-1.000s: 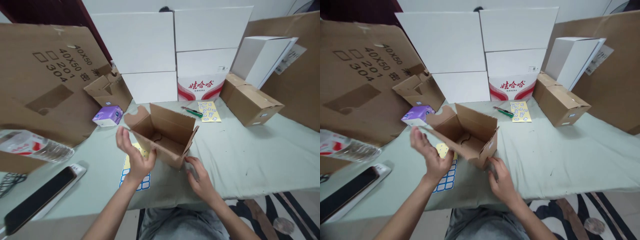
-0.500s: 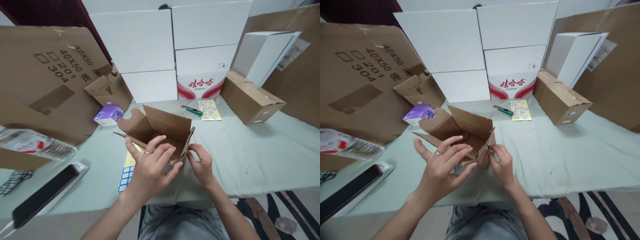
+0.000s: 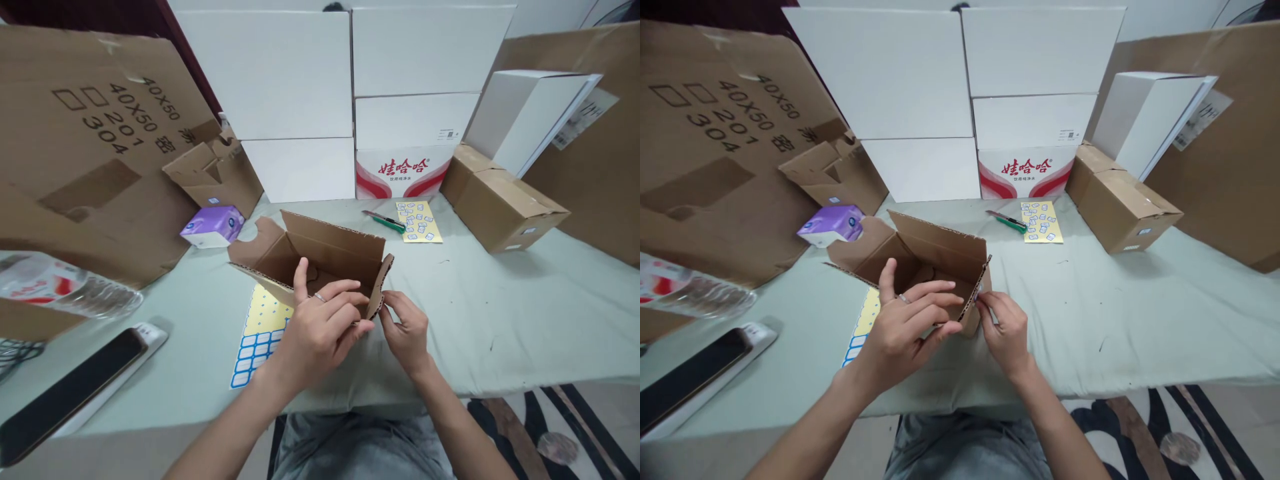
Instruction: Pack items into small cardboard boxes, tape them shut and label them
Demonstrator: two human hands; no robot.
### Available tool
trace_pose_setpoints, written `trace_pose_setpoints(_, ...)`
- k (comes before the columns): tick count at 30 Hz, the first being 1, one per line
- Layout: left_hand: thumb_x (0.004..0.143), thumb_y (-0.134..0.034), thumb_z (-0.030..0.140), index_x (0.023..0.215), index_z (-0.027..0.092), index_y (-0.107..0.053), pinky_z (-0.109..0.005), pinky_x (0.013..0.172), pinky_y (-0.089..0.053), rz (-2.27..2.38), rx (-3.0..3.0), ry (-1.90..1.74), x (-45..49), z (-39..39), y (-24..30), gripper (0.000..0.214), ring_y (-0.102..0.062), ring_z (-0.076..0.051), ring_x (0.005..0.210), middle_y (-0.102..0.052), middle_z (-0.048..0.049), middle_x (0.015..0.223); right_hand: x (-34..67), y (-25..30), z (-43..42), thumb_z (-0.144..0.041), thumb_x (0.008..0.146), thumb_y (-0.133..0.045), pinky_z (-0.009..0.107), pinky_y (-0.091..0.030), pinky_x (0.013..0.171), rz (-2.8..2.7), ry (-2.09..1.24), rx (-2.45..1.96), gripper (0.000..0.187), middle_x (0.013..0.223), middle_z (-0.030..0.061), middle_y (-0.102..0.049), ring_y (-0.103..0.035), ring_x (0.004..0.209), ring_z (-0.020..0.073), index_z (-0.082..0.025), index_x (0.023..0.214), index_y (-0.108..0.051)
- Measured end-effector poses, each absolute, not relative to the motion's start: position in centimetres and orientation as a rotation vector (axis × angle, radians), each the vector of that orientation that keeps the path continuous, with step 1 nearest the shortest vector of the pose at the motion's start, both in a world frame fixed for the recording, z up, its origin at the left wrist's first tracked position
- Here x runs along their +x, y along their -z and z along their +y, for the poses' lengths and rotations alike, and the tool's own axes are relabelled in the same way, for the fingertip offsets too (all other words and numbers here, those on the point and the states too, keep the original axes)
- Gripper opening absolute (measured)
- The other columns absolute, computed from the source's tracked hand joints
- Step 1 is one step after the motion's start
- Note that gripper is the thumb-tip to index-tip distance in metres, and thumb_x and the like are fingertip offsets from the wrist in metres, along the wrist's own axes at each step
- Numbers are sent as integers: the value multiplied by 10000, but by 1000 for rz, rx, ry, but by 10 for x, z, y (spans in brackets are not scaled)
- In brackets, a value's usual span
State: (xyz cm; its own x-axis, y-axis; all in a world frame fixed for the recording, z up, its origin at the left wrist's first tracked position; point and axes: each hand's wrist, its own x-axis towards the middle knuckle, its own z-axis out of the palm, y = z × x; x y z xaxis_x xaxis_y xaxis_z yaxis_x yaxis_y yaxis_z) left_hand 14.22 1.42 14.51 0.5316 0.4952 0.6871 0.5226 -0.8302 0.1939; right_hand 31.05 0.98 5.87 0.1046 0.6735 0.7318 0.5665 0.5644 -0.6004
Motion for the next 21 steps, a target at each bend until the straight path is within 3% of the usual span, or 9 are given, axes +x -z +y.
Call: trace_pose_setpoints(21,833,-615,145,669,206,-529,-510,1222,44,-869,-2747,1310,144,19,-146,195,-732,-160,926,-777,79,856,299,-62,3,-158,911,-552,299,-548,657,-1535,-27,-1150,93,829,53,-699,-676,763,175,-211,915,-628)
